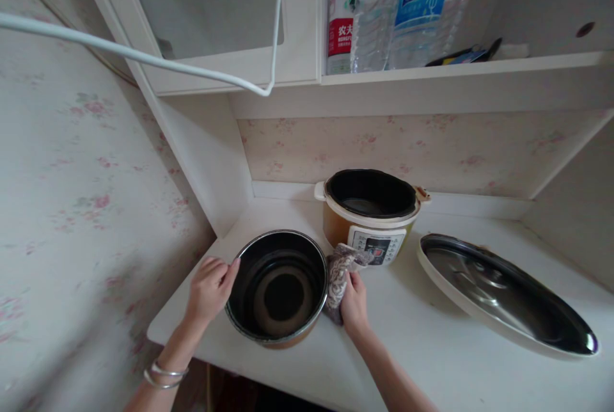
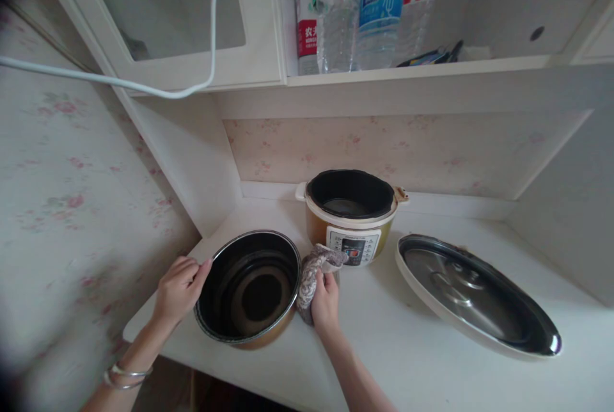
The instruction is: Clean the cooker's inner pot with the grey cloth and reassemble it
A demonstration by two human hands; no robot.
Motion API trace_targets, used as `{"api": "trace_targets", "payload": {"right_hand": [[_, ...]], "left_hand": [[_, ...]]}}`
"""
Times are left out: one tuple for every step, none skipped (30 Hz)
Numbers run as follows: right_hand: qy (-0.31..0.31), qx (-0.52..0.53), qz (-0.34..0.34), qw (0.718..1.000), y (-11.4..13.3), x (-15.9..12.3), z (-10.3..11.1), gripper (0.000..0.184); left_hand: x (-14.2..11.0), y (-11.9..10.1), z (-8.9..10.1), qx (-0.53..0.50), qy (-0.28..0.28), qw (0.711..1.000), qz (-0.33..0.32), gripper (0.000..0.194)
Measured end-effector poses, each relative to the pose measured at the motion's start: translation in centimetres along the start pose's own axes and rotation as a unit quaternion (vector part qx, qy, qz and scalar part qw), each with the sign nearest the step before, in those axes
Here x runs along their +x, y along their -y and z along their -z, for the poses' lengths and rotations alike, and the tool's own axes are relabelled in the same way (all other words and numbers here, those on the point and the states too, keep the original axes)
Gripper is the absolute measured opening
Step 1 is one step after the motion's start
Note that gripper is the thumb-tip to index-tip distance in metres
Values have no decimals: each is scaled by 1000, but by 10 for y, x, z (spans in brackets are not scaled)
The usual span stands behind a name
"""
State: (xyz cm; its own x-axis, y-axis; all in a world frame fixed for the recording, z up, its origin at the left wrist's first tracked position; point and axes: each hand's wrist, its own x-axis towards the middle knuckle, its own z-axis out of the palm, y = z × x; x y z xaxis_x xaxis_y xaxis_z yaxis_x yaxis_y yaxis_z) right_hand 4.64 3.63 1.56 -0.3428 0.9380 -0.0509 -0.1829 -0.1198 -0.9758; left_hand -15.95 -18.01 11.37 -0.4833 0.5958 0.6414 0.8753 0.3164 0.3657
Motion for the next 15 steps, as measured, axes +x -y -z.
{"api": "trace_targets", "payload": {"right_hand": [[2,-3,0,1000,0,-1,0,39],[2,-7,-1,1000,1,-3,0,39],[0,-13,-4,1000,3,-5,0,38],[-2,-20,-7,1000,5,-7,0,37],[-3,-29,-9,1000,7,-9,0,36],[-3,-39,-12,999,9,-13,1,36],[-1,-49,-13,999,11,-16,1,36],[4,-55,-13,998,13,-21,1,36],[10,-58,-13,998,14,-25,1,36],[15,-59,-13,998,15,-30,1,35],[19,-58,-12,998,15,-35,1,35],[25,-57,-10,998,15,-38,0,34],[34,-56,-9,998,15,-40,0,34],[47,-55,-9,997,15,-41,0,33],[62,-53,-10,997,15,-39,-1,34]], "left_hand": [[0,0,3,29,-18,999,21,40],[-3,-2,5,45,-26,997,57,33],[-10,-5,6,46,-24,993,103,28],[-20,-11,6,31,-15,987,155,29],[-32,-17,4,7,-1,978,207,38],[-46,-23,2,-35,17,968,247,48],[-59,-30,-2,-87,22,955,282,56],[-72,-35,-6,-132,16,941,311,63],[-82,-38,-10,-169,12,927,336,68],[-88,-39,-13,-204,10,909,363,71],[-91,-38,-15,-226,9,895,383,71],[-90,-35,-15,-240,13,886,396,70],[-85,-30,-15,-247,21,882,401,68],[-77,-24,-14,-246,28,884,397,67],[-68,-17,-12,-245,35,889,385,66]]}}
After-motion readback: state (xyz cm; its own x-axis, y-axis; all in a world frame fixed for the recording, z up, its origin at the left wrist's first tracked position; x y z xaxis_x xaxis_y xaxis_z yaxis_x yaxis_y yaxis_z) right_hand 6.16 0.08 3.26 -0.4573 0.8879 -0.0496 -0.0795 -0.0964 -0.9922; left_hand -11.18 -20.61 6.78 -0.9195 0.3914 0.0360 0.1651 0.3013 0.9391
